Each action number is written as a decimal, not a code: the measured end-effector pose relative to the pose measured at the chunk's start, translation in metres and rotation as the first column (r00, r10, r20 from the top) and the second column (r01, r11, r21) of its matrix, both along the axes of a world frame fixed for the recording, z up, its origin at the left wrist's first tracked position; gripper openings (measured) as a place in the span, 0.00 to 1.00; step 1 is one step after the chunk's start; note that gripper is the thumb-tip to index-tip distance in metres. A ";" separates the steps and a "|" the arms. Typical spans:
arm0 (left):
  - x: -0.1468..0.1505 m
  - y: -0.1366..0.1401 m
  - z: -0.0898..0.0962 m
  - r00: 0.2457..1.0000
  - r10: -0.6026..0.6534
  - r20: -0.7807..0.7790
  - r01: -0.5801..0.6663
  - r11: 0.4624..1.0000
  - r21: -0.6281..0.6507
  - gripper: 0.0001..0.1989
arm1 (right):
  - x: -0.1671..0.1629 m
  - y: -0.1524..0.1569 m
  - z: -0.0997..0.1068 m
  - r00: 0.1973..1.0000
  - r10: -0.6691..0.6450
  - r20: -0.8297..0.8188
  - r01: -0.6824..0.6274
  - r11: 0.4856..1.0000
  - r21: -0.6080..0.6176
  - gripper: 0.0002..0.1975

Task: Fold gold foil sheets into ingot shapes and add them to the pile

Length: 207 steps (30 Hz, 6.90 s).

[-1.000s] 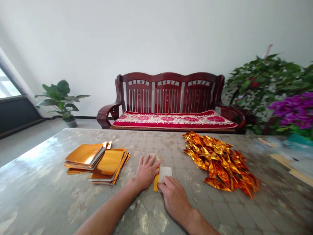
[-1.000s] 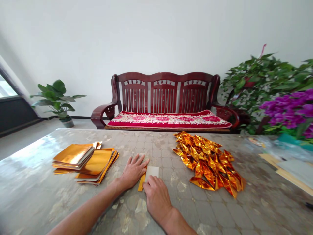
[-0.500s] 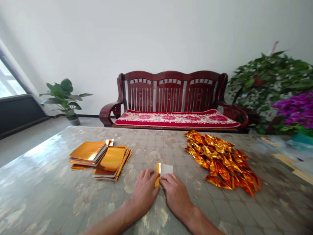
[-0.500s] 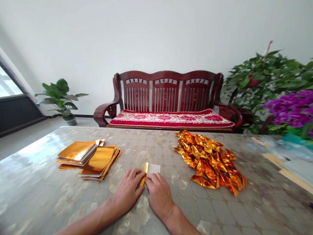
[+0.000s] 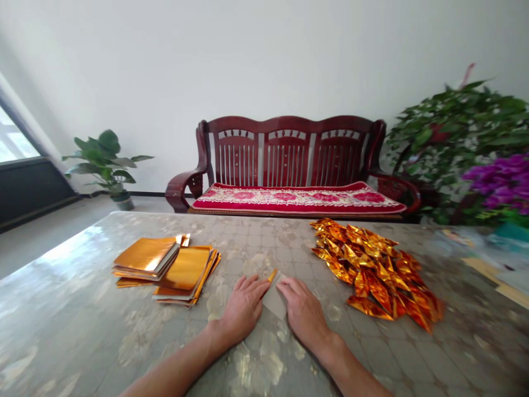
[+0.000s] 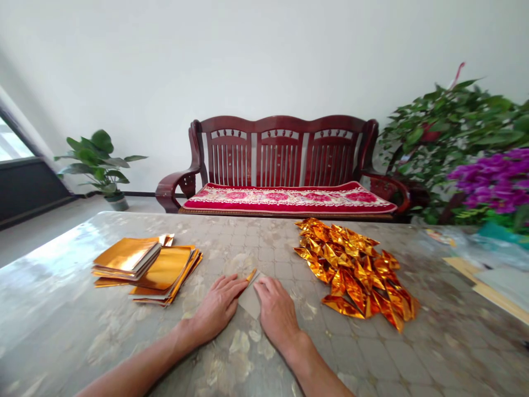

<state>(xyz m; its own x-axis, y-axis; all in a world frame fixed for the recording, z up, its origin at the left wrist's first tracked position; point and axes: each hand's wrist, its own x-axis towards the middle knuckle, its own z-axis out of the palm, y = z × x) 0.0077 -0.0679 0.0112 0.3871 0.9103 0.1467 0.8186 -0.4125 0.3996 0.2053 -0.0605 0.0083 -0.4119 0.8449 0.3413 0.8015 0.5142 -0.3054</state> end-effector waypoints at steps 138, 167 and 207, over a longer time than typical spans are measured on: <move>0.011 0.040 0.003 0.940 0.304 0.154 -0.296 0.952 -0.073 0.07 | 0.025 0.027 -0.005 0.978 -0.209 0.017 0.204 0.967 0.152 0.10; 0.016 0.041 0.007 0.911 0.410 0.042 -0.404 0.909 -0.101 0.09 | 0.026 0.030 -0.007 0.980 -0.198 0.000 0.197 0.977 0.078 0.06; 0.016 0.038 0.003 0.923 0.381 -0.054 -0.384 0.921 -0.059 0.07 | 0.031 0.027 -0.011 0.972 -0.234 0.009 0.231 0.962 0.145 0.04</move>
<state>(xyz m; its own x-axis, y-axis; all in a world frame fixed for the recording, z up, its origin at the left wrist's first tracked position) 0.0241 -0.0298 0.0143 0.0115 0.9973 0.0720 0.9249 -0.0380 0.3782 0.2361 -0.0335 -0.0028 -0.2204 0.8622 0.4561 0.9108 0.3493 -0.2202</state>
